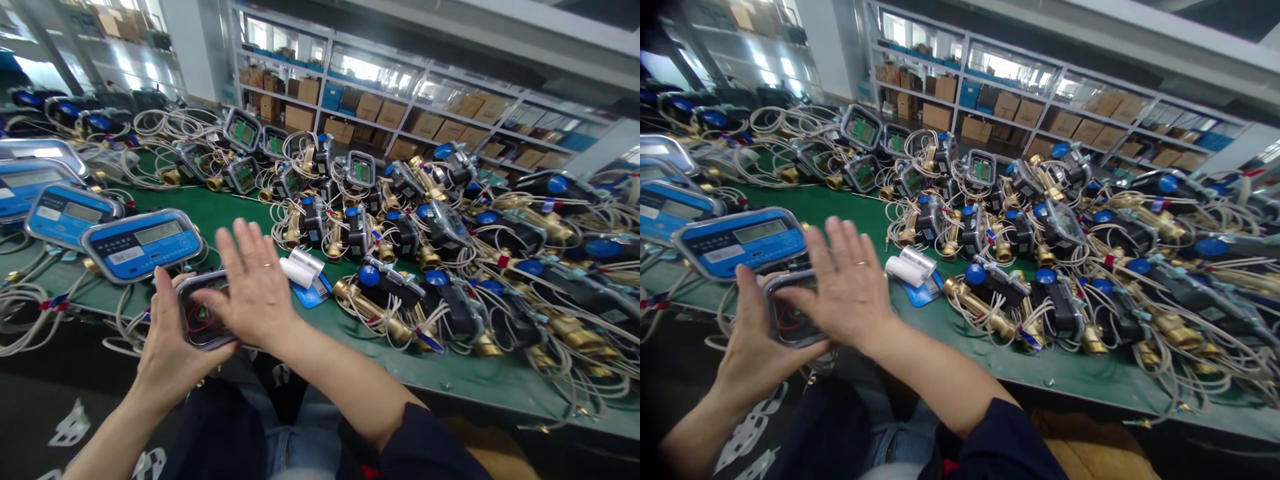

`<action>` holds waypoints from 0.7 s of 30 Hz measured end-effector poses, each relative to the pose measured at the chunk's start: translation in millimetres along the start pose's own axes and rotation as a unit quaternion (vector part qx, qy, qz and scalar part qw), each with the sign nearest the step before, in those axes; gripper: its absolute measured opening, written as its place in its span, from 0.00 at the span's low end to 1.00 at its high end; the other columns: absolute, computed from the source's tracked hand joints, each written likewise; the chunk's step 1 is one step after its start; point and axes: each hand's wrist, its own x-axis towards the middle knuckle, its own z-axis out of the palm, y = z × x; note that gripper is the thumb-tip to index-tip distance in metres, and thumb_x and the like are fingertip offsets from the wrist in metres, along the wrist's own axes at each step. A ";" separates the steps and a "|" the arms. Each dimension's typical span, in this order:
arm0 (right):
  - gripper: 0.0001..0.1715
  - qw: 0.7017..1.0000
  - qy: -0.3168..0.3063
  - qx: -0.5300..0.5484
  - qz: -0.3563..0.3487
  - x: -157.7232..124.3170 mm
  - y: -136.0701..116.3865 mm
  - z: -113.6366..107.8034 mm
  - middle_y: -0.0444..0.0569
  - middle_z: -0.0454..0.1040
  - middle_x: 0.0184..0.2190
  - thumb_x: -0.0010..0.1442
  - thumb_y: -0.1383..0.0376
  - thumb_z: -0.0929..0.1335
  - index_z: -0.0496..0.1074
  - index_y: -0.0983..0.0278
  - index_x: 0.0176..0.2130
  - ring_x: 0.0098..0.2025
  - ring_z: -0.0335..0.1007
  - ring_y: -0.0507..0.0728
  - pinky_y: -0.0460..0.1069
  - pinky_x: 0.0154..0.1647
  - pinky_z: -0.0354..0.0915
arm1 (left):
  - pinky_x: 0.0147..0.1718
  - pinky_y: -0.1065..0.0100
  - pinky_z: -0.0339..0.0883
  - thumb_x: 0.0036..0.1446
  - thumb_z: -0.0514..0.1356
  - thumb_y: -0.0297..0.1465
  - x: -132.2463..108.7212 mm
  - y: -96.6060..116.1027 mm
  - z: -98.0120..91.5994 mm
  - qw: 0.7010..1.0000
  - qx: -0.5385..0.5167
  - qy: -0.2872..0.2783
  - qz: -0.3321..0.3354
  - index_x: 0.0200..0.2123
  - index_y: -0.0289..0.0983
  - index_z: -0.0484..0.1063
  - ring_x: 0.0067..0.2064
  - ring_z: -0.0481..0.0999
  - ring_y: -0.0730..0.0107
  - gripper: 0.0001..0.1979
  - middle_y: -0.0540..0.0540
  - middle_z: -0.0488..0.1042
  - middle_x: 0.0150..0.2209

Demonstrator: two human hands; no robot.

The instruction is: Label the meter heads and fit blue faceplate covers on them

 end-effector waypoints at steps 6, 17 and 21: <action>0.35 0.992 -0.053 -0.058 0.094 27.6 37.8 -1.3 0.55 0.47 0.70 0.68 0.50 0.60 0.51 0.62 0.67 0.73 0.33 0.65 0.68 0.70 0.28 | 0.50 0.34 0.65 0.28 0.75 0.48 4.8 -2.8 4.0 0.998 -0.042 0.015 -0.047 0.68 0.37 0.22 0.56 0.69 0.34 0.77 0.27 0.64 0.57; 0.37 0.997 -0.058 -0.039 0.043 27.7 -15.4 15.7 0.54 0.49 0.70 0.68 0.48 0.60 0.52 0.64 0.67 0.73 0.34 0.61 0.59 0.73 0.35 | 0.53 0.37 0.64 0.36 0.72 0.48 10.6 -0.7 11.9 0.998 -0.048 0.005 -0.026 0.67 0.39 0.19 0.61 0.65 0.38 0.73 0.27 0.60 0.61; 0.31 0.997 -0.046 -0.059 -0.004 24.5 -19.6 21.5 0.46 0.51 0.70 0.69 0.48 0.56 0.55 0.57 0.65 0.72 0.36 0.60 0.58 0.73 0.35 | 0.55 0.38 0.63 0.37 0.71 0.46 9.9 -0.8 12.7 0.997 -0.057 0.001 -0.054 0.67 0.41 0.18 0.60 0.66 0.41 0.71 0.31 0.61 0.62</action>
